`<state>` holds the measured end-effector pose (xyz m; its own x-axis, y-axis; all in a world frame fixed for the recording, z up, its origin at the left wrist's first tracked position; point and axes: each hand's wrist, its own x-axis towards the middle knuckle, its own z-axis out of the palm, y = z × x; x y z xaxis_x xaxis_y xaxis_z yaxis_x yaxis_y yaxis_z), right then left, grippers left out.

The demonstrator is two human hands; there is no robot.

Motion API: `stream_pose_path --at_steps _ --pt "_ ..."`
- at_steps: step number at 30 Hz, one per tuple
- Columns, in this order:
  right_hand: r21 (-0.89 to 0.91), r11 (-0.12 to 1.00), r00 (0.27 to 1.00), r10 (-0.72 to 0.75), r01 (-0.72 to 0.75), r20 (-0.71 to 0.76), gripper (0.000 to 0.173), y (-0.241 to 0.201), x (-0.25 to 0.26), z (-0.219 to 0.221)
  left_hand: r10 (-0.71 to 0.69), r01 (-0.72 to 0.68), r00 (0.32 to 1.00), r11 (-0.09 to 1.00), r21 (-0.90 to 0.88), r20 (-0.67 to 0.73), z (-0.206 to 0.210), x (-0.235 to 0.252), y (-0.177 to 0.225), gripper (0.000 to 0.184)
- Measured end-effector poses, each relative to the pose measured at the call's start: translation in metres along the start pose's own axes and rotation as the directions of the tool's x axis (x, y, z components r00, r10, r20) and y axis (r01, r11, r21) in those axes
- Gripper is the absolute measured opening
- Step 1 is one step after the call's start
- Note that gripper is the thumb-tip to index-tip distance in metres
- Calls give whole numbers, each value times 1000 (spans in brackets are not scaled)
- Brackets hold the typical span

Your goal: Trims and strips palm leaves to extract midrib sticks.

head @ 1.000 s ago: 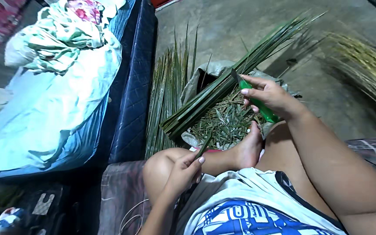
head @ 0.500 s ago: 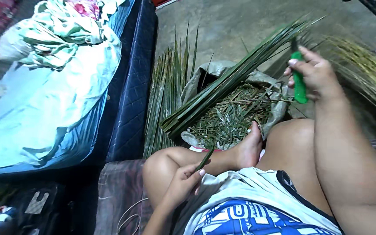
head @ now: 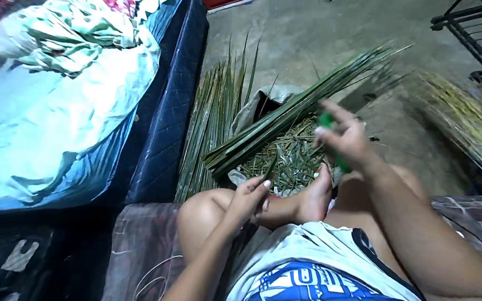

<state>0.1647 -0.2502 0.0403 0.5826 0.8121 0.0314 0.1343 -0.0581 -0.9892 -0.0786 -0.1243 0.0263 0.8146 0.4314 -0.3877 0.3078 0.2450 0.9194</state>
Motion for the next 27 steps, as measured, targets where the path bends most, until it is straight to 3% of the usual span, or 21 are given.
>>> stream_pose_path --at_steps 2,4,7,9,12,14,18,21,27 --pt "-175 984 964 89 -46 251 59 -2 -4 28 34 -31 997 999 -43 64 3 12 1 34" --pt "-295 955 917 152 -40 368 53 2 -5 44 70 -60 989 995 -85 127 4 21 -1 31" --pt "-299 950 914 199 -91 354 50 6 -3 50 59 -53 986 998 -43 155 6 29 -2 31" --pt "-303 941 917 249 -153 312 51 4 0 47 10 -19 997 992 126 70 12 31 6 25" --pt "-344 910 898 335 -230 286 51 3 5 46 46 -20 998 860 509 -39 20 39 13 46" --pt "-377 893 895 358 -246 266 51 4 7 48 68 -34 997 771 637 -29 24 45 14 53" --pt "-438 884 958 249 -166 139 49 6 8 47 53 -22 998 740 672 -25 19 50 14 45" --pt "-397 898 974 222 -189 39 44 2 3 47 89 -21 994 741 671 -68 8 52 6 42" --pt "-590 782 861 429 -201 275 25 4 -11 76 136 -7 982 723 691 -133 -3 56 0 42"
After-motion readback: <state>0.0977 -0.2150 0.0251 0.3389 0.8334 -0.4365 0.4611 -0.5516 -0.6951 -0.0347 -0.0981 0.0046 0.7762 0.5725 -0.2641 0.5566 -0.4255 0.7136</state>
